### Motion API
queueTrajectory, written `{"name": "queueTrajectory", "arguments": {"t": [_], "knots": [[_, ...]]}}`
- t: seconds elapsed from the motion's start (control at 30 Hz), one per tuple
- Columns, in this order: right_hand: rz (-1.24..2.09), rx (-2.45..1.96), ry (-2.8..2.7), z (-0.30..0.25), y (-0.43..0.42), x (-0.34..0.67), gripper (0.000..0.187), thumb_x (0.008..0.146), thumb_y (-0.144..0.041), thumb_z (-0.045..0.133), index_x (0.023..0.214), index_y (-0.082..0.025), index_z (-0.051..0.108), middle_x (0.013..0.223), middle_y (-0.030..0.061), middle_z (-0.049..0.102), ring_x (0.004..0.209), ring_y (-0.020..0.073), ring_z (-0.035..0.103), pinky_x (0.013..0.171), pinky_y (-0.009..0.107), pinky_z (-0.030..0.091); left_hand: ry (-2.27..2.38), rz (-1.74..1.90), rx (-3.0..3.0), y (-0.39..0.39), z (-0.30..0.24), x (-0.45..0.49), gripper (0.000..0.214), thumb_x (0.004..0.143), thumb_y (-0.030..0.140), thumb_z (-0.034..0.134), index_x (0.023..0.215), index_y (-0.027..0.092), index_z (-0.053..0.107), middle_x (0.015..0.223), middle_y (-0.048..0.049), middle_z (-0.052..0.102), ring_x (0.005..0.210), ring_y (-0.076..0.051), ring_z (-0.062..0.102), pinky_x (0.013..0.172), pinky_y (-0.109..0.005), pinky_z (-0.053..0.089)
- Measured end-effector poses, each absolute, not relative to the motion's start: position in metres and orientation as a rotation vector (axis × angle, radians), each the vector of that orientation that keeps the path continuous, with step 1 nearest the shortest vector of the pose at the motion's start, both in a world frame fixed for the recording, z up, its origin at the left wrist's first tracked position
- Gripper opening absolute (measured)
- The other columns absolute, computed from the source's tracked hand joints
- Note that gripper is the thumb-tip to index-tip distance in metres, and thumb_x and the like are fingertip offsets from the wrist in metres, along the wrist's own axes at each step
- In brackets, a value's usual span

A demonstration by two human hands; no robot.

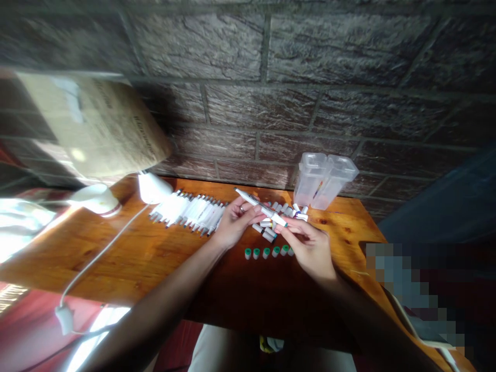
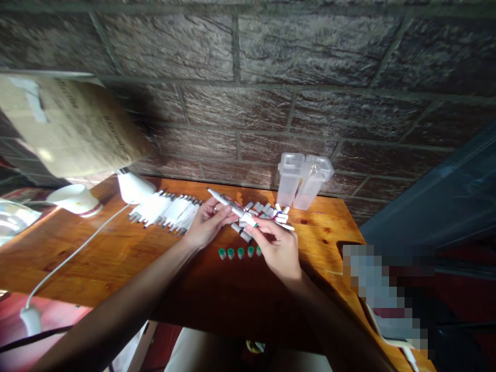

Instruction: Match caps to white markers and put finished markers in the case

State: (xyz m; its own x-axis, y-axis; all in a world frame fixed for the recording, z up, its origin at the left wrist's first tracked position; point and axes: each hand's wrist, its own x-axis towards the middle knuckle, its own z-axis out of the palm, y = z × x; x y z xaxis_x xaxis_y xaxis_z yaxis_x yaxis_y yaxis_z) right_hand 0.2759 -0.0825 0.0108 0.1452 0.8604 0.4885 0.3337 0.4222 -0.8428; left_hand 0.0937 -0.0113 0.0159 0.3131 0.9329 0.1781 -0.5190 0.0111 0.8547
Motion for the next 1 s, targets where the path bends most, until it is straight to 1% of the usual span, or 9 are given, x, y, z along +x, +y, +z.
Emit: {"name": "queueTrajectory", "arguments": {"t": [0.13, 0.2, 0.33, 0.43, 0.5, 0.6, 0.73, 0.9, 1.0], "knots": [[0.372, -1.155, -1.494, 0.0107, -0.0833, 0.268, 0.015, 0.083, -0.029, 0.077, 0.096, -0.021, 0.074, 0.083, 0.0023, 0.079, 0.064, 0.0157, 0.07, 0.062, 0.027, 0.057, 0.444, 1.181, 1.085, -0.0102, 0.0201, 0.0875, 0.037, 0.078, 0.03, 0.081, 0.111, 0.018, 0.067, 0.102, -0.0084, 0.078, 0.097, -0.023, 0.075, 0.09, -0.035, 0.059], [0.33, -1.166, -1.502, 0.0103, -0.0829, 0.2657, 0.013, 0.083, -0.029, 0.076, 0.092, -0.021, 0.072, 0.081, 0.0015, 0.077, 0.061, 0.0142, 0.066, 0.06, 0.027, 0.055, 0.424, 1.177, 1.076, -0.0112, 0.0225, 0.0875, 0.039, 0.079, 0.029, 0.081, 0.113, 0.017, 0.067, 0.103, -0.0095, 0.078, 0.099, -0.024, 0.074, 0.092, -0.036, 0.058], [0.213, -1.167, -1.516, 0.0098, -0.0813, 0.2676, 0.011, 0.084, -0.028, 0.076, 0.091, -0.021, 0.071, 0.085, 0.0018, 0.077, 0.064, 0.0144, 0.066, 0.065, 0.029, 0.056, 0.375, 1.185, 1.011, -0.0137, 0.0238, 0.0919, 0.037, 0.076, 0.028, 0.084, 0.107, 0.018, 0.067, 0.1, -0.0071, 0.077, 0.1, -0.024, 0.074, 0.092, -0.035, 0.056], [0.193, -1.132, -1.542, 0.0108, -0.0803, 0.2704, 0.01, 0.085, -0.026, 0.075, 0.094, -0.022, 0.072, 0.092, 0.0024, 0.078, 0.067, 0.0143, 0.067, 0.068, 0.028, 0.057, 0.362, 1.185, 0.992, -0.0139, 0.0218, 0.094, 0.032, 0.077, 0.028, 0.083, 0.102, 0.018, 0.066, 0.094, -0.0047, 0.077, 0.098, -0.022, 0.075, 0.09, -0.033, 0.057], [0.204, -1.121, -1.552, 0.0118, -0.0803, 0.2714, 0.011, 0.085, -0.026, 0.075, 0.095, -0.022, 0.073, 0.091, 0.0019, 0.078, 0.067, 0.0141, 0.067, 0.07, 0.029, 0.057, 0.367, 1.18, 0.987, -0.0136, 0.0205, 0.0942, 0.03, 0.078, 0.03, 0.082, 0.101, 0.018, 0.066, 0.092, -0.0046, 0.077, 0.098, -0.022, 0.075, 0.09, -0.033, 0.057], [0.224, -1.135, -1.56, 0.0136, -0.0813, 0.272, 0.016, 0.084, -0.028, 0.076, 0.1, -0.023, 0.074, 0.089, 0.0017, 0.078, 0.068, 0.0154, 0.068, 0.074, 0.03, 0.058, 0.378, 1.163, 0.969, -0.0136, 0.0204, 0.0939, 0.028, 0.078, 0.03, 0.082, 0.099, 0.017, 0.068, 0.096, -0.0053, 0.078, 0.101, -0.022, 0.074, 0.093, -0.034, 0.056], [0.231, -1.142, -1.6, 0.0157, -0.0825, 0.272, 0.021, 0.087, -0.03, 0.073, 0.108, -0.025, 0.076, 0.095, 0.0034, 0.078, 0.075, 0.0186, 0.07, 0.079, 0.034, 0.059, 0.409, 1.143, 0.94, -0.0146, 0.022, 0.0942, 0.031, 0.076, 0.031, 0.084, 0.1, 0.018, 0.069, 0.104, -0.0074, 0.078, 0.106, -0.024, 0.073, 0.098, -0.038, 0.053], [0.267, -1.154, -1.603, 0.0161, -0.0832, 0.2718, 0.022, 0.089, -0.031, 0.07, 0.11, -0.026, 0.077, 0.094, 0.0028, 0.078, 0.074, 0.0187, 0.07, 0.077, 0.033, 0.059, 0.413, 1.138, 0.933, -0.0164, 0.0208, 0.0953, 0.033, 0.077, 0.031, 0.083, 0.104, 0.017, 0.07, 0.114, -0.0103, 0.076, 0.115, -0.027, 0.069, 0.104, -0.04, 0.051], [0.317, -1.154, -1.577, 0.0163, -0.0841, 0.2719, 0.021, 0.088, -0.031, 0.071, 0.108, -0.025, 0.077, 0.093, 0.0027, 0.078, 0.074, 0.0184, 0.07, 0.077, 0.032, 0.059, 0.402, 1.12, 0.941, -0.0173, 0.0199, 0.0948, 0.032, 0.078, 0.03, 0.082, 0.105, 0.018, 0.07, 0.115, -0.0109, 0.075, 0.118, -0.028, 0.068, 0.107, -0.043, 0.049]]}}
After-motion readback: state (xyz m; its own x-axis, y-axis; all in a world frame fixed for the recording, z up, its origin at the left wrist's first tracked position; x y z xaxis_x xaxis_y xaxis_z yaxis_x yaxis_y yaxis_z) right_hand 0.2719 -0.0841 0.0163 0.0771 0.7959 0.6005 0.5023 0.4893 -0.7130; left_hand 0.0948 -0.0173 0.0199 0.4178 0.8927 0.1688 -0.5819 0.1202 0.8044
